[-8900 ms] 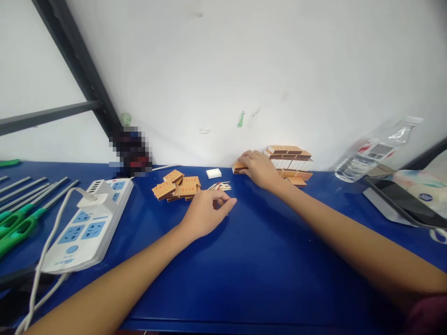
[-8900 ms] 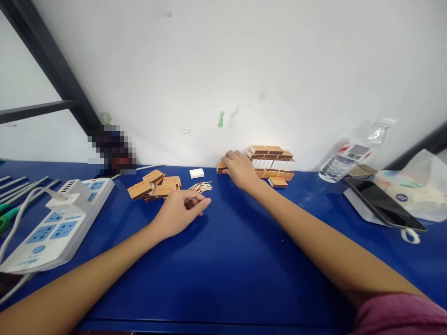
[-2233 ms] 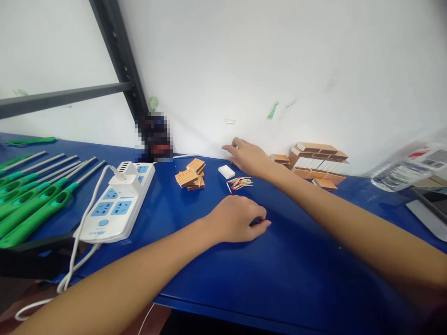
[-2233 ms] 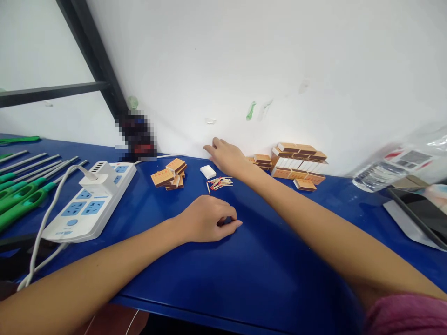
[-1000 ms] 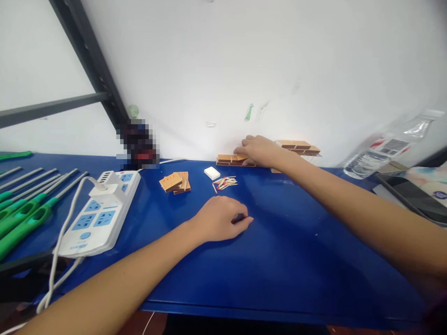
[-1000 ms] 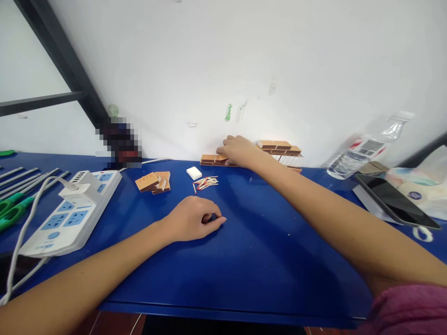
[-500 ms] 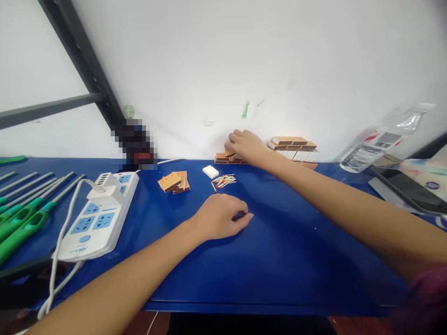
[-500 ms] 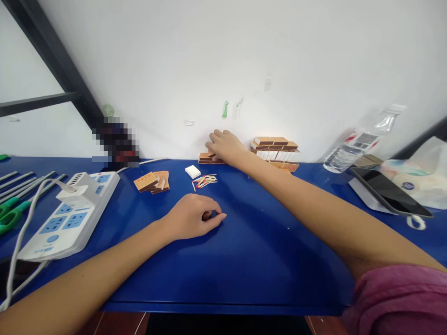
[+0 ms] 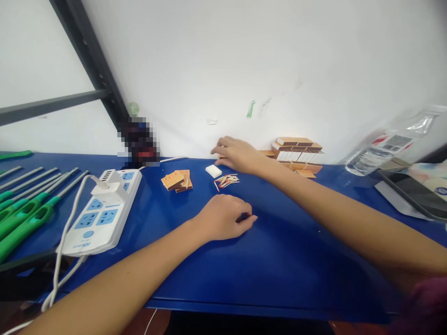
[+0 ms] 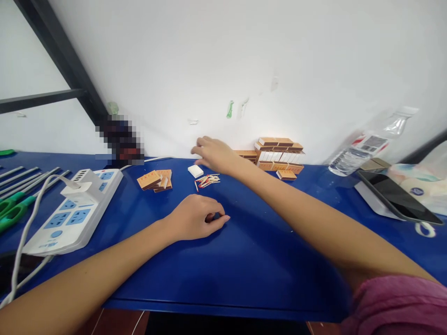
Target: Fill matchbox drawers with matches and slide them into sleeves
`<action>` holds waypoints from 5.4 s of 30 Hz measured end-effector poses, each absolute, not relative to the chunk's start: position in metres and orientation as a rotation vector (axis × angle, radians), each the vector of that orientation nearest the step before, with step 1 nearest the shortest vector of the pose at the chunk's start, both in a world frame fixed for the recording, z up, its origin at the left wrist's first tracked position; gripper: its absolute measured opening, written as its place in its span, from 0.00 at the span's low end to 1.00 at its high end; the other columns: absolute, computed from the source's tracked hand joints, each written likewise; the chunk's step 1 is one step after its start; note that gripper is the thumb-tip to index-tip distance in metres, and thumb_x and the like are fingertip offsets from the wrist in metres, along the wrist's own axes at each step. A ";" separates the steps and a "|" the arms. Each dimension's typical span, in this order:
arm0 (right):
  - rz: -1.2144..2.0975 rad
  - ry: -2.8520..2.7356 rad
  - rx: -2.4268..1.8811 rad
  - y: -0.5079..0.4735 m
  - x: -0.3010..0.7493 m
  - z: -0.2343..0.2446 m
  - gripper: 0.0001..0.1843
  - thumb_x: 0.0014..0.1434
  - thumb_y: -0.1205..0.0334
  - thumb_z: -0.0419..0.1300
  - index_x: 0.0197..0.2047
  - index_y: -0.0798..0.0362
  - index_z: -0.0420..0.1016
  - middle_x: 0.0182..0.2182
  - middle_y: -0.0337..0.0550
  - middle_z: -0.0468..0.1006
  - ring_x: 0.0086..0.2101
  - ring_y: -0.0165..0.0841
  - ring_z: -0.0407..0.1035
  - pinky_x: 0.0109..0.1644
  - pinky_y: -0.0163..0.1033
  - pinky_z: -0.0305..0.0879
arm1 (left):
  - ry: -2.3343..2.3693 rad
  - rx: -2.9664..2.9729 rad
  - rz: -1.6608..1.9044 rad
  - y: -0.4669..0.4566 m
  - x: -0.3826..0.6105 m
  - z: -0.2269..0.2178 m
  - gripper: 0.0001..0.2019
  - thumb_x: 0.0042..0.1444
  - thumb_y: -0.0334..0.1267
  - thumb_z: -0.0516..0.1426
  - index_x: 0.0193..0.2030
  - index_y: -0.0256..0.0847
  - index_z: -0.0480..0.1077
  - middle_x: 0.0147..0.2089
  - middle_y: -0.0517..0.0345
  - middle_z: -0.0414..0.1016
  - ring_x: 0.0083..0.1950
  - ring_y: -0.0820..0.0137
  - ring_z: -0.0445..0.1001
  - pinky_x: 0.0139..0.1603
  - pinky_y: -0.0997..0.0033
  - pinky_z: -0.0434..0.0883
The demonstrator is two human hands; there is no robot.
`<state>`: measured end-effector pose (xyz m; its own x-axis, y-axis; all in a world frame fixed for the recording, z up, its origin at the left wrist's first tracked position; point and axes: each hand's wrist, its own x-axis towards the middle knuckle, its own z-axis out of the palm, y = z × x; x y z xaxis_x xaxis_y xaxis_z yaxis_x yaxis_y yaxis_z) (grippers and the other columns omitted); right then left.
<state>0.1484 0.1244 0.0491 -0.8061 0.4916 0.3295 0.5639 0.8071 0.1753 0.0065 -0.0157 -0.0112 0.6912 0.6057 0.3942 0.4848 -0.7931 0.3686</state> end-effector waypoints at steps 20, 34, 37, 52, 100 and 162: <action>-0.438 -2.673 -1.163 0.149 0.143 0.057 0.17 0.62 0.62 0.69 0.52 0.58 0.77 0.47 0.58 0.80 0.47 0.47 0.70 0.46 0.44 0.59 | 0.919 2.711 0.743 -0.012 0.004 -0.010 0.13 0.67 0.41 0.58 0.32 0.39 0.76 0.27 0.60 0.75 0.27 0.72 0.70 0.31 0.71 0.61; -0.585 -2.685 -1.079 0.122 0.111 0.048 0.15 0.69 0.68 0.58 0.56 0.58 0.77 0.52 0.59 0.77 0.48 0.46 0.69 0.44 0.44 0.58 | 0.908 2.721 0.727 -0.013 0.006 -0.009 0.13 0.67 0.40 0.58 0.31 0.40 0.75 0.28 0.60 0.77 0.29 0.72 0.72 0.31 0.70 0.62; -0.133 -2.753 -0.730 0.094 0.078 0.060 0.19 0.70 0.53 0.61 0.58 0.56 0.76 0.51 0.52 0.80 0.47 0.41 0.71 0.46 0.41 0.60 | 0.886 2.726 0.727 -0.013 0.006 -0.010 0.11 0.66 0.39 0.58 0.33 0.40 0.78 0.28 0.60 0.78 0.29 0.71 0.73 0.31 0.68 0.62; 0.042 -2.826 -0.997 0.115 0.097 0.093 0.17 0.56 0.53 0.73 0.42 0.55 0.79 0.36 0.45 0.80 0.33 0.35 0.68 0.36 0.41 0.57 | 0.886 2.750 0.753 -0.013 0.005 -0.011 0.13 0.67 0.40 0.58 0.32 0.40 0.77 0.28 0.60 0.77 0.29 0.71 0.73 0.30 0.68 0.61; -0.268 -2.640 -1.254 0.106 0.133 0.038 0.26 0.72 0.42 0.53 0.48 0.55 0.80 0.43 0.56 0.82 0.42 0.44 0.73 0.42 0.45 0.62 | 0.867 2.738 0.747 -0.016 0.005 -0.011 0.11 0.67 0.40 0.58 0.34 0.40 0.77 0.28 0.61 0.76 0.28 0.72 0.72 0.31 0.70 0.64; 0.551 -2.477 -0.988 0.002 0.234 0.007 0.08 0.72 0.60 0.59 0.41 0.53 0.77 0.39 0.42 0.77 0.35 0.30 0.69 0.39 0.37 0.62 | 1.192 2.529 0.478 0.003 -0.005 0.008 0.15 0.55 0.52 0.66 0.42 0.44 0.79 0.22 0.67 0.64 0.24 0.74 0.62 0.29 0.71 0.56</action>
<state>0.2336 0.0017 0.0073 -0.6618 0.7139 0.2289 0.5495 0.6696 -0.4997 -0.0048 0.0030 0.0081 0.5993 0.7828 0.1677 0.6817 -0.6088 0.4058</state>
